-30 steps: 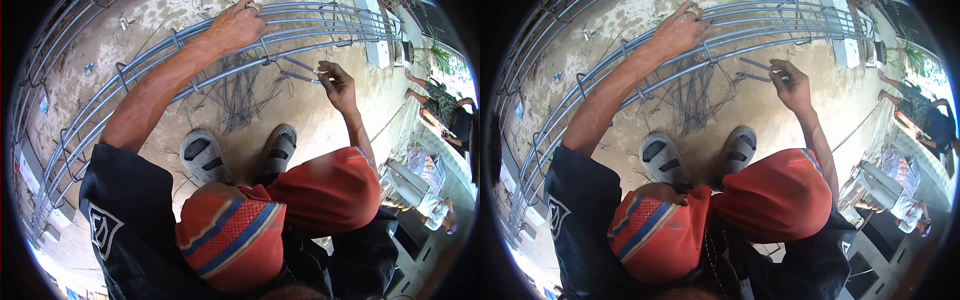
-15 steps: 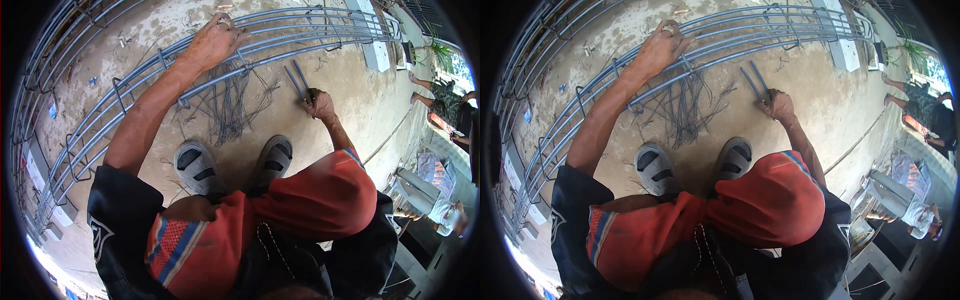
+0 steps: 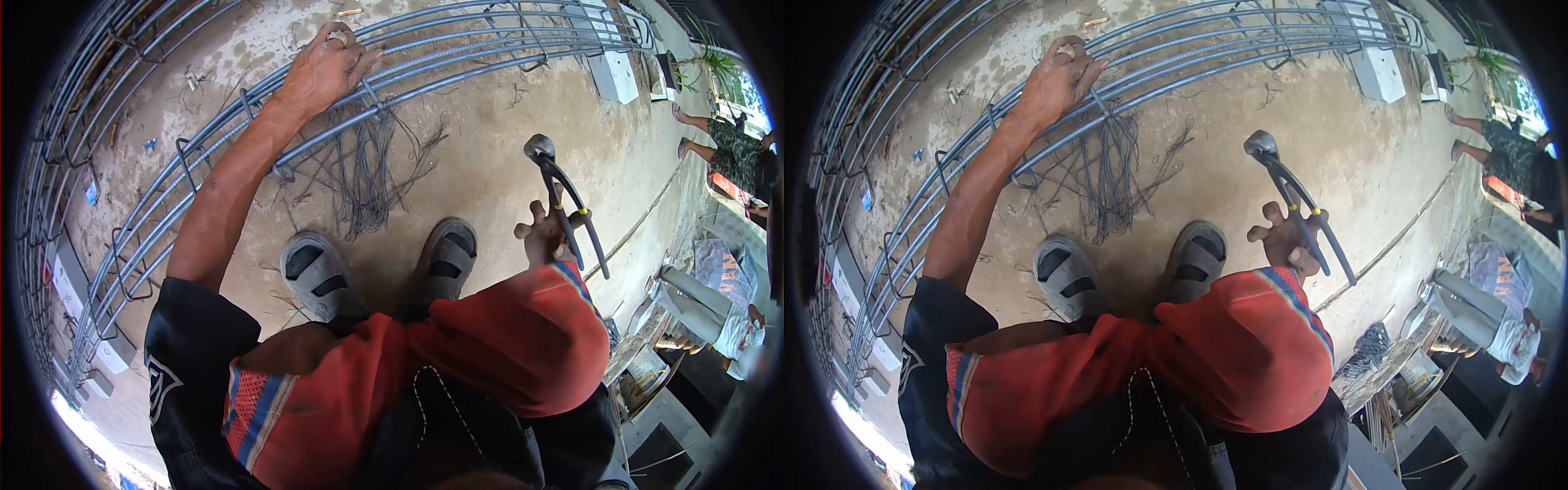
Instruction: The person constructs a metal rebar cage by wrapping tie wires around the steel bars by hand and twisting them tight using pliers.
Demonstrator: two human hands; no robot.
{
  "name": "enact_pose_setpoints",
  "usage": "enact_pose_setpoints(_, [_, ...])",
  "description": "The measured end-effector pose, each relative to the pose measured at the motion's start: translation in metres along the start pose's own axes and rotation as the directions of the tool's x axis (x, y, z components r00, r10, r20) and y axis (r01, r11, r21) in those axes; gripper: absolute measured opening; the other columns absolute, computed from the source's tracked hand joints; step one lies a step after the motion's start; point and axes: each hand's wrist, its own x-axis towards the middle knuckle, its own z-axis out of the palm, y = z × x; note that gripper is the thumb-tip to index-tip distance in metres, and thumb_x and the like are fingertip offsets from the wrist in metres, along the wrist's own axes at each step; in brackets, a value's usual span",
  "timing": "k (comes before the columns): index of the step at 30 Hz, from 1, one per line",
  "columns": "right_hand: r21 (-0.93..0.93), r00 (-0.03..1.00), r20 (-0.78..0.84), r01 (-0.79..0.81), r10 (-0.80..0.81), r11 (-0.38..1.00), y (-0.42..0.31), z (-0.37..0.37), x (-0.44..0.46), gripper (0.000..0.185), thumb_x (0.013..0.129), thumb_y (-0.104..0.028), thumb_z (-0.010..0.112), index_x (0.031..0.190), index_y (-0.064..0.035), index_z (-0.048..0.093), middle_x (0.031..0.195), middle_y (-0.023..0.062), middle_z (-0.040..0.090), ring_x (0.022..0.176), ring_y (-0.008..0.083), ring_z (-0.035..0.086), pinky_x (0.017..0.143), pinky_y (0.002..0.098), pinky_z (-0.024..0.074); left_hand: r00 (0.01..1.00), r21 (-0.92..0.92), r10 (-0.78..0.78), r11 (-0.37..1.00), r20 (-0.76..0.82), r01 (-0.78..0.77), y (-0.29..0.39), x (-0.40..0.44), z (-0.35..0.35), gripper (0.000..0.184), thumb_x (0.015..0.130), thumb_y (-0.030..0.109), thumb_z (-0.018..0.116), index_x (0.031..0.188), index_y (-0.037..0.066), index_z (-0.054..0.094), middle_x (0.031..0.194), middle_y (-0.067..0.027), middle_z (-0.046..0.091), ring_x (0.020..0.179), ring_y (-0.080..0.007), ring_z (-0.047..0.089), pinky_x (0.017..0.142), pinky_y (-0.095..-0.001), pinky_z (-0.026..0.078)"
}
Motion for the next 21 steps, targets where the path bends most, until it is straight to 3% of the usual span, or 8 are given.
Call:
enact_pose_setpoints(7, [-0.090, 0.992, -0.036, -0.126, 0.123, 0.988, 0.027, 0.034, -0.001, 0.038, 0.087, -0.020, 0.063, 0.117, 0.0015, 0.056, 0.118, 0.0185, 0.058, 0.101, 0.0316, 0.060, 0.084, 0.0427, 0.0509, 0.998, -0.020, 0.037, 0.999, -0.059, -0.038, 0.002, -0.003, 0.000, 0.035, 0.093, 0.033, 0.056, 0.086, 0.002, 0.071, 0.090, -0.0137, 0.066, 0.107, -0.0307, 0.055, 0.089, -0.0402, 0.049])
enact_pose_setpoints(10, [-0.163, 0.951, -0.052, -0.309, 0.305, 0.937, 0.049, 0.009, -0.007, 0.037, 0.088, -0.019, 0.061, 0.114, 0.0074, 0.058, 0.123, 0.0235, 0.056, 0.111, 0.0336, 0.060, 0.092, 0.0431, 0.0512, 0.997, -0.190, 0.082, 0.978, -0.005, -0.082, -0.001, 0.002, -0.008, 0.024, 0.090, 0.020, 0.056, 0.081, 0.003, 0.069, 0.071, -0.0120, 0.063, 0.083, -0.0306, 0.057, 0.096, -0.0413, 0.039])
enact_pose_setpoints(11, [-0.302, 0.932, 0.064, -0.323, 0.358, 0.897, 0.059, -0.005, -0.009, 0.045, 0.089, -0.010, 0.059, 0.130, 0.0046, 0.048, 0.135, 0.0238, 0.046, 0.122, 0.0365, 0.051, 0.101, 0.0430, 0.0441, 0.975, -0.164, 0.188, 0.965, -0.119, -0.206, -0.001, 0.004, -0.006, 0.032, 0.090, 0.022, 0.059, 0.069, -0.002, 0.065, 0.067, -0.0154, 0.062, 0.081, -0.0317, 0.057, 0.091, -0.0400, 0.041])
enact_pose_setpoints(14, [-0.532, 0.866, -0.260, -0.497, 0.426, 0.686, 0.062, -0.017, -0.035, 0.057, 0.085, -0.003, 0.060, 0.138, 0.0011, 0.041, 0.128, 0.0195, 0.054, 0.115, 0.0256, 0.057, 0.093, 0.0330, 0.0487, 0.984, -0.145, 0.169, 0.974, -0.059, -0.176, 0.000, 0.004, -0.010, 0.030, 0.089, 0.022, 0.059, 0.072, -0.002, 0.066, 0.068, -0.0156, 0.063, 0.080, -0.0306, 0.058, 0.089, -0.0400, 0.041])
enact_pose_setpoints(15, [-0.444, 0.877, -0.266, -0.480, 0.400, 0.756, 0.061, -0.032, -0.046, 0.062, 0.084, -0.003, 0.064, 0.140, -0.0010, 0.038, 0.136, 0.0208, 0.046, 0.112, 0.0290, 0.059, 0.092, 0.0341, 0.0511, 0.982, -0.160, 0.167, 0.971, -0.085, -0.179, -0.001, 0.003, -0.009, 0.030, 0.089, 0.022, 0.059, 0.072, -0.002, 0.066, 0.069, -0.0156, 0.063, 0.079, -0.0305, 0.058, 0.089, -0.0398, 0.041])
enact_pose_setpoints(18, [-0.027, 0.736, -0.175, -0.668, 0.654, 0.744, 0.022, -0.063, -0.069, 0.069, 0.083, -0.007, 0.068, 0.142, -0.0031, 0.035, 0.143, 0.0187, 0.039, 0.117, 0.0310, 0.056, 0.095, 0.0399, 0.0498, 0.974, -0.210, 0.154, 0.959, -0.166, -0.188, -0.001, 0.001, -0.004, 0.030, 0.089, 0.022, 0.060, 0.073, -0.001, 0.067, 0.069, -0.0151, 0.064, 0.078, -0.0298, 0.058, 0.089, -0.0391, 0.042])
enact_pose_setpoints(19, [0.018, 0.776, -0.047, -0.629, 0.629, 0.777, 0.013, -0.058, -0.069, 0.067, 0.087, -0.011, 0.064, 0.144, -0.0045, 0.031, 0.144, 0.0172, 0.037, 0.125, 0.0288, 0.048, 0.100, 0.0437, 0.0460, 0.969, -0.223, 0.146, 0.956, -0.201, -0.191, -0.001, 0.001, -0.002, 0.030, 0.089, 0.023, 0.060, 0.073, -0.001, 0.067, 0.069, -0.0148, 0.064, 0.077, -0.0294, 0.059, 0.089, -0.0388, 0.042])
enact_pose_setpoints(21, [-0.060, 0.516, -0.348, -0.846, 0.783, 0.530, -0.011, -0.083, -0.067, 0.068, 0.087, -0.020, 0.065, 0.144, -0.0054, 0.032, 0.143, 0.0181, 0.038, 0.130, 0.0284, 0.043, 0.103, 0.0454, 0.0429, 0.959, -0.174, 0.176, 0.961, -0.222, -0.216, -0.003, 0.001, 0.002, 0.030, 0.089, 0.023, 0.060, 0.073, -0.001, 0.067, 0.070, -0.0138, 0.064, 0.077, -0.0287, 0.059, 0.088, -0.0386, 0.042])
